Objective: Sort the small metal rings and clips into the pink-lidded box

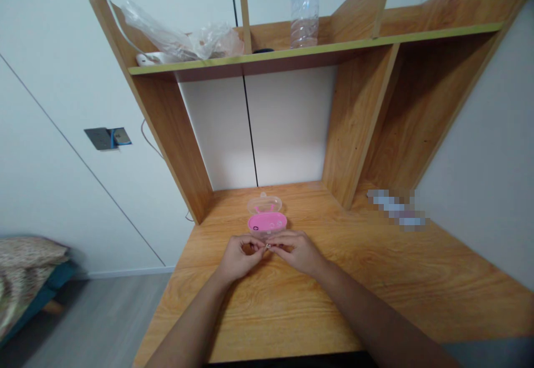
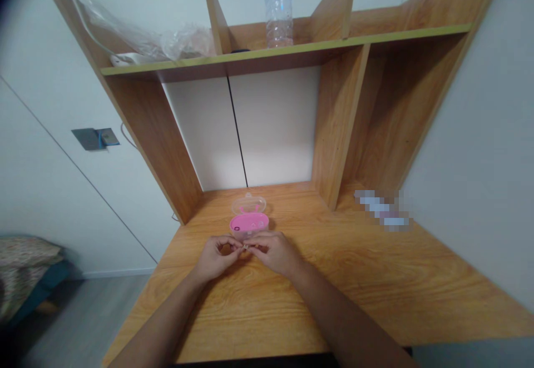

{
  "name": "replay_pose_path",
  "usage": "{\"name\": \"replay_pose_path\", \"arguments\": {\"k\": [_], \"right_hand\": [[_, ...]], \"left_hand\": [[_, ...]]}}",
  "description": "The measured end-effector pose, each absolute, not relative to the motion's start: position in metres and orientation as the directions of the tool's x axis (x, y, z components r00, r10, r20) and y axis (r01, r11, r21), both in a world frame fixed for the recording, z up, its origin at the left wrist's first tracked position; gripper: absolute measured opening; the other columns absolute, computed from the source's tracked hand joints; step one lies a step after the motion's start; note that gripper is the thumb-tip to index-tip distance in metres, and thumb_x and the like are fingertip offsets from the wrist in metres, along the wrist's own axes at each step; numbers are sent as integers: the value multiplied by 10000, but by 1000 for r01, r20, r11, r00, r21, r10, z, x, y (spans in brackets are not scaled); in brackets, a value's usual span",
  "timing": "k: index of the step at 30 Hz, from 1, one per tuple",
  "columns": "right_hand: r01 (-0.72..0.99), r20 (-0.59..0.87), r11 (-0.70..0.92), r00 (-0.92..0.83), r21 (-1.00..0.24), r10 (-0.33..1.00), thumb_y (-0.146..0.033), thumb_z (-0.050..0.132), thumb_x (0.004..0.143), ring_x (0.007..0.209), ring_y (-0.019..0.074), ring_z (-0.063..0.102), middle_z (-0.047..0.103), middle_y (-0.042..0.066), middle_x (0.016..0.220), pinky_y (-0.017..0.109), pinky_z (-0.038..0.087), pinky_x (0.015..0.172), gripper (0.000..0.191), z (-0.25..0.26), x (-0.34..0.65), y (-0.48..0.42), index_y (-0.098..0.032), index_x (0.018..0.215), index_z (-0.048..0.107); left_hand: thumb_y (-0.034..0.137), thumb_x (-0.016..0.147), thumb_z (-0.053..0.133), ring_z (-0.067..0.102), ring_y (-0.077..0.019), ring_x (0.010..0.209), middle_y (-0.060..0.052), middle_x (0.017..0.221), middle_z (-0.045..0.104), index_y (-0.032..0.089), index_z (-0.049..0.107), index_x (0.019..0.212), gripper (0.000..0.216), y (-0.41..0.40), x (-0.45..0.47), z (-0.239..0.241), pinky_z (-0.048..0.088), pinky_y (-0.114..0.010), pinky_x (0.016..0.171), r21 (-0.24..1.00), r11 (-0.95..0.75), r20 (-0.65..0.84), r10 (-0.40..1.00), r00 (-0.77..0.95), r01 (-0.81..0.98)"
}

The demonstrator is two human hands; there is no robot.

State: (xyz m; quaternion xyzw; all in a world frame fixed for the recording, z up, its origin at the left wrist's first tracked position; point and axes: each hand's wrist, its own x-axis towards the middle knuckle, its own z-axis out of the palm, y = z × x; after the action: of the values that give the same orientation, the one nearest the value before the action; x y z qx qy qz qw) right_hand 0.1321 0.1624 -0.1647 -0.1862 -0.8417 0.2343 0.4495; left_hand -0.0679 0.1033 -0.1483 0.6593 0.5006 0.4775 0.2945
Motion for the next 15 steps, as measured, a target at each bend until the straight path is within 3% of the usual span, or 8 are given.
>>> {"name": "replay_pose_path", "arguments": {"k": [15], "right_hand": [[108, 686, 857, -553, -504, 473, -195, 694, 900, 971, 182, 735, 782, 13, 1077, 317, 593, 893, 228, -164, 135, 164, -303, 1090, 758]], "left_hand": [[331, 784, 763, 696, -189, 718, -119, 797, 778, 132, 783, 780, 200, 102, -67, -150, 545, -291, 719, 904, -298, 292, 954, 67, 305]]}}
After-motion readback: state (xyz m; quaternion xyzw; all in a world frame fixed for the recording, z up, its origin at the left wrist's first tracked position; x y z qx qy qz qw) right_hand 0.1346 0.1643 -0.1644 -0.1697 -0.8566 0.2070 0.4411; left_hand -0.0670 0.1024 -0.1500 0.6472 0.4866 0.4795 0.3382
